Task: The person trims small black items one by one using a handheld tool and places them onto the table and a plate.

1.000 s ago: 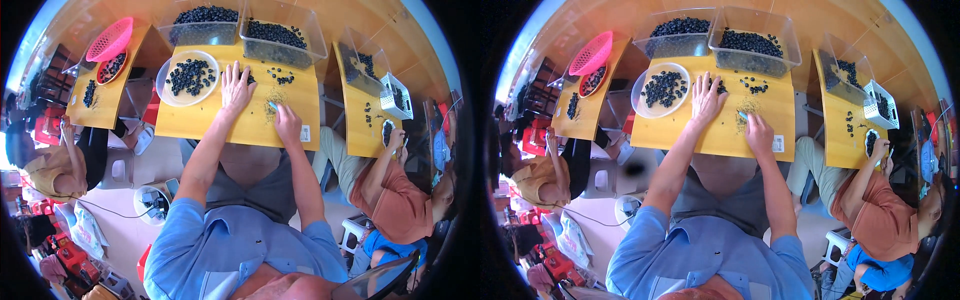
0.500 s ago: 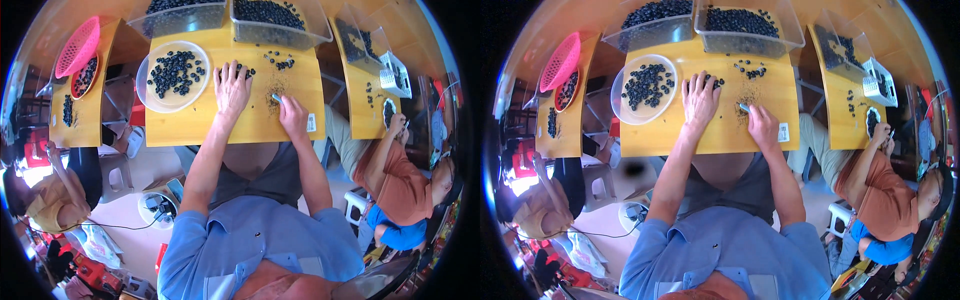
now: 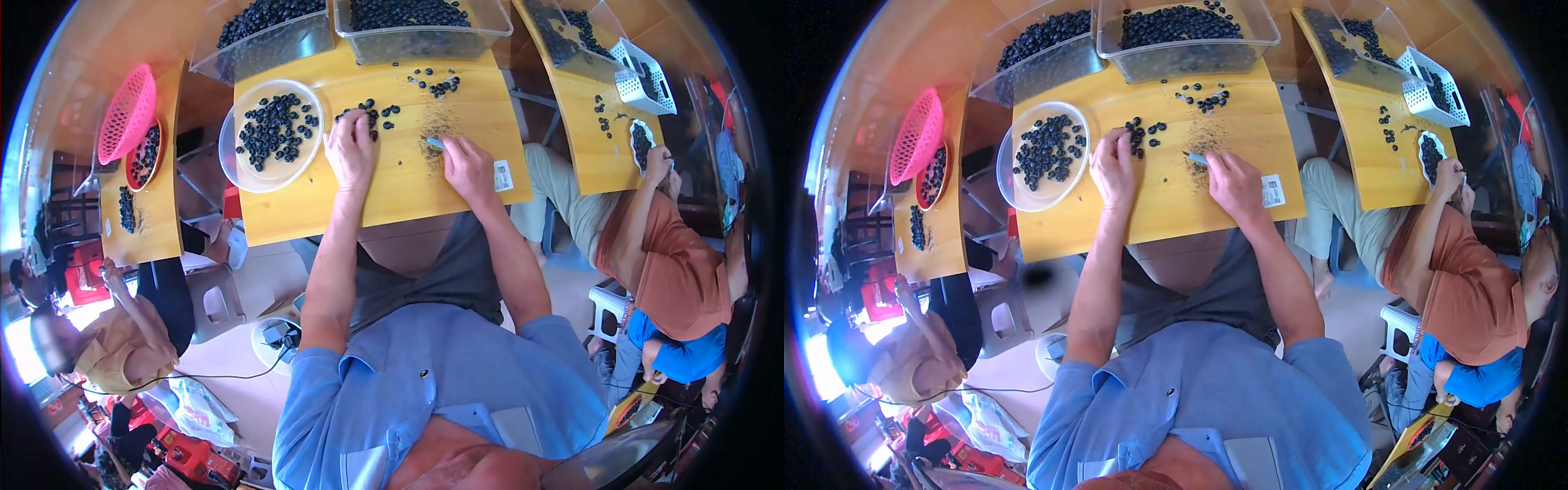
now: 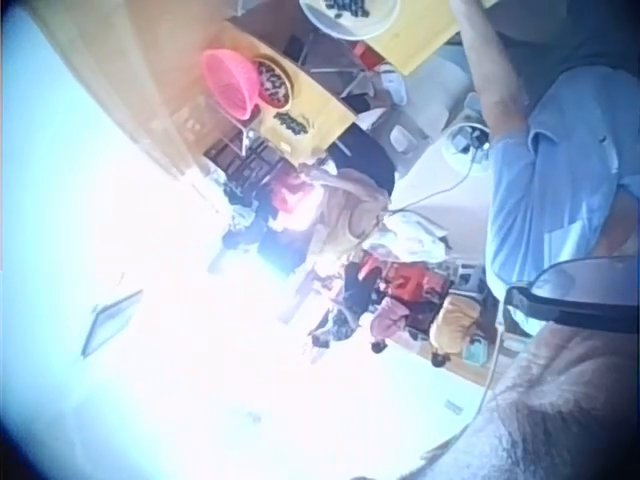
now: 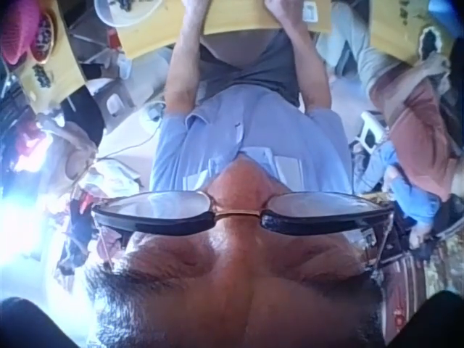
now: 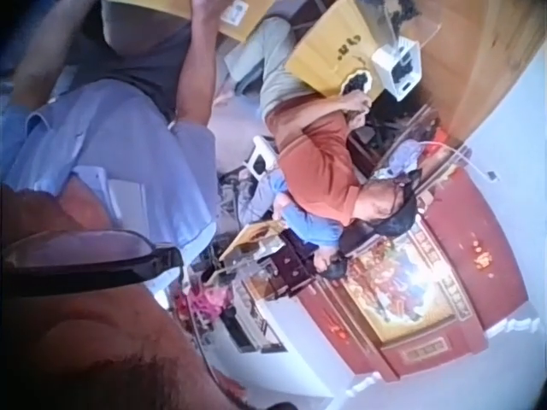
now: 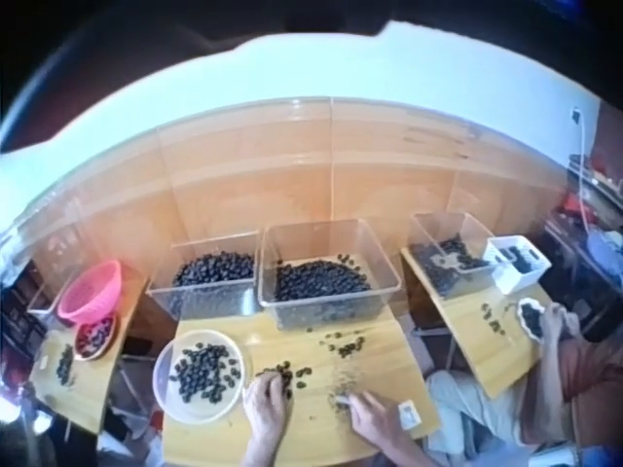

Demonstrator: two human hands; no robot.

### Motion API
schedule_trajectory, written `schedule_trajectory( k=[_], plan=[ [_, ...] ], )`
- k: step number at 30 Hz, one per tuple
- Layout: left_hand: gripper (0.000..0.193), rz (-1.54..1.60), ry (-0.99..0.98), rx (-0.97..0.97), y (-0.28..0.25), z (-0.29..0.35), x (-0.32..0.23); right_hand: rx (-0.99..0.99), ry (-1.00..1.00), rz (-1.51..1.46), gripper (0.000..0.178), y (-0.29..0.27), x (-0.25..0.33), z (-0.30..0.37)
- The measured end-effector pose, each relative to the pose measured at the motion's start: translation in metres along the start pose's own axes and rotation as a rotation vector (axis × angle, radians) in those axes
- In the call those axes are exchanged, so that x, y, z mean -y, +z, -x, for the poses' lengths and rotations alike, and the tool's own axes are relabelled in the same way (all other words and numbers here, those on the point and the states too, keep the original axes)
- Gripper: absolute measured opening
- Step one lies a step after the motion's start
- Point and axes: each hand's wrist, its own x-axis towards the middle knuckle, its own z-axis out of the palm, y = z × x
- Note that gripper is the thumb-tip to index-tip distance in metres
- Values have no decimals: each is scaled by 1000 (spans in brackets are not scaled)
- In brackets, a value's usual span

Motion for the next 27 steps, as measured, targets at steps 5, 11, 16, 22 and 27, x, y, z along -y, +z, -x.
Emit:
schedule_trajectory(
  k=[5,11,16,22,27],
  plan=[
    [15,-153,80,61,0,-2,-4,28,-5,-10,20,-2,0,1],
    [22,-365,298,201,7,-1,-18,-5,-33,-39,21,-1,-4,2],
    [19,-476,302,188,10,-1,-14,-6,-23,-46,19,2,-7,3],
    [22,-424,333,161,10,0,-12,-19,2,-50,18,1,-6,4],
    [22,-413,326,188,8,2,-11,-4,1,-33,18,5,-7,5]
  ],
)
